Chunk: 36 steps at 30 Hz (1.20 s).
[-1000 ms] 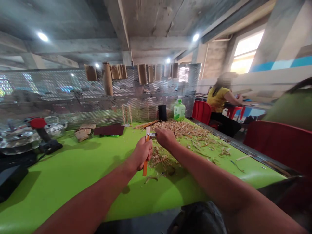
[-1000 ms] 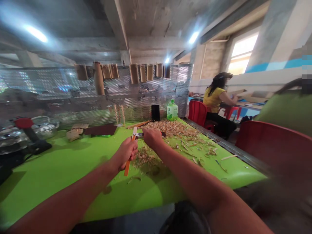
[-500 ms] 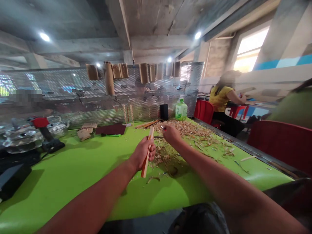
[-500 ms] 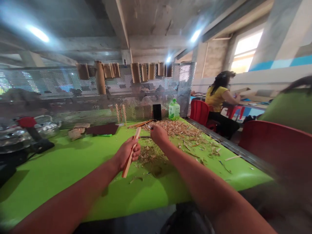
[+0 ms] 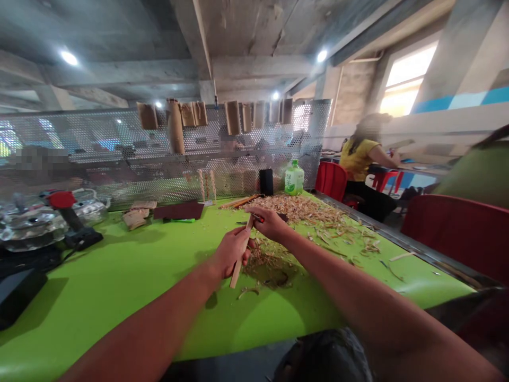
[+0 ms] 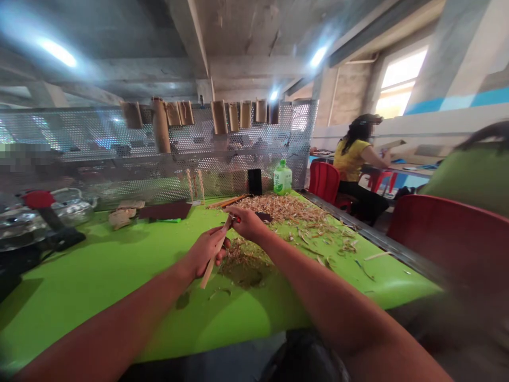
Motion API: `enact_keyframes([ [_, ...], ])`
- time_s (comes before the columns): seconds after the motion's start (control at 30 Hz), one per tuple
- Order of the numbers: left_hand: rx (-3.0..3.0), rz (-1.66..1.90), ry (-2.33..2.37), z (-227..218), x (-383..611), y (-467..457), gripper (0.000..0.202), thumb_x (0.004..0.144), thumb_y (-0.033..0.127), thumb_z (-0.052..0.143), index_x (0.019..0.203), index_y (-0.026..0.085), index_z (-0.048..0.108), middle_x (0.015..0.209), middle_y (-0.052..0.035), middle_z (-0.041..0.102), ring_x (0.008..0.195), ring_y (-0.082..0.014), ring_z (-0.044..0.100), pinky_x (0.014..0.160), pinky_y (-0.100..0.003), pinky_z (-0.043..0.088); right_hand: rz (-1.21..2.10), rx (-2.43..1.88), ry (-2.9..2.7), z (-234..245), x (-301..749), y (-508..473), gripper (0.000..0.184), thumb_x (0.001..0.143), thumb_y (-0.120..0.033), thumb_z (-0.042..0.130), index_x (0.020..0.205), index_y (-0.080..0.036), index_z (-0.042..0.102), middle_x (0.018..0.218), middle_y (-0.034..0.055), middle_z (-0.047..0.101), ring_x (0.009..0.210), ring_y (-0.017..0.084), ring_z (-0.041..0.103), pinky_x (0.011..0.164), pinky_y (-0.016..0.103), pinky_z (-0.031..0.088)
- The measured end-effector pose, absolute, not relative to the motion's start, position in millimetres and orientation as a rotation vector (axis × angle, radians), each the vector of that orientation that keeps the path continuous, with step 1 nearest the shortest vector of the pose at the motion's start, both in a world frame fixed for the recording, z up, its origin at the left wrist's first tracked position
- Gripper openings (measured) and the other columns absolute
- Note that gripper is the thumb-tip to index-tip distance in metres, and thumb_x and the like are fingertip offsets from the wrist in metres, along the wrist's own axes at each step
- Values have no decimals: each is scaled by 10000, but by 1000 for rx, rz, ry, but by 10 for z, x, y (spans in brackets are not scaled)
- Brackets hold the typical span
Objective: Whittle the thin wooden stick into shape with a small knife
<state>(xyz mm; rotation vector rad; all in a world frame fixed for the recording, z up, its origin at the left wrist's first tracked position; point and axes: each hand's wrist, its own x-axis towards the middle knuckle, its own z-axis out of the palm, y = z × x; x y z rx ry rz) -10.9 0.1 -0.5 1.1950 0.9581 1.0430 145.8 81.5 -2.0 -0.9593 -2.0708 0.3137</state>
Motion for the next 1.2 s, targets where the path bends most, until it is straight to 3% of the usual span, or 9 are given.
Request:
enact_keyframes([
  [0.2,1162,829,798,27,-108,-74,239,828,317,585,1001,217,455,690,54,542,351,-37,398,315,-149,312,263,-1070,-1970,-48,1536,952,526,760,-108,454,1227,-198,679,1126,35,714,1006,177,646,913,270,464],
  [0.33,1144,1007,811,65,-117,-50,201,812,274,579,943,217,438,701,76,475,354,-12,320,308,-138,261,135,-1347,-1841,42,1556,905,494,849,-221,487,1328,-221,606,1140,53,711,979,202,648,866,281,469],
  [0.6,1126,1171,820,55,-127,3,269,779,276,645,969,214,464,671,86,416,387,-21,351,344,-146,292,-156,-1534,-2200,101,1402,608,305,912,-289,427,1034,-246,703,902,66,744,814,201,666,684,248,406],
  [0.77,1107,1175,784,64,-103,-24,310,739,237,654,990,217,474,658,89,395,408,-27,370,356,-141,297,-197,-1564,-2308,116,1322,494,327,922,-275,409,1117,-242,669,943,79,738,826,192,656,698,251,394],
  [1.0,1070,1147,802,113,-75,-85,235,717,178,565,894,227,419,689,84,409,368,-9,303,311,-132,198,-261,-1560,-2288,115,1326,524,325,942,-276,379,1098,-248,662,942,79,735,829,198,654,708,261,390],
  [1.2,1089,1036,762,134,-9,-194,403,768,189,547,1162,222,474,690,78,395,386,-15,287,319,-135,198,-263,-1722,-2103,153,1483,686,355,946,-256,372,1115,-233,683,1000,90,724,910,204,648,744,261,399],
])
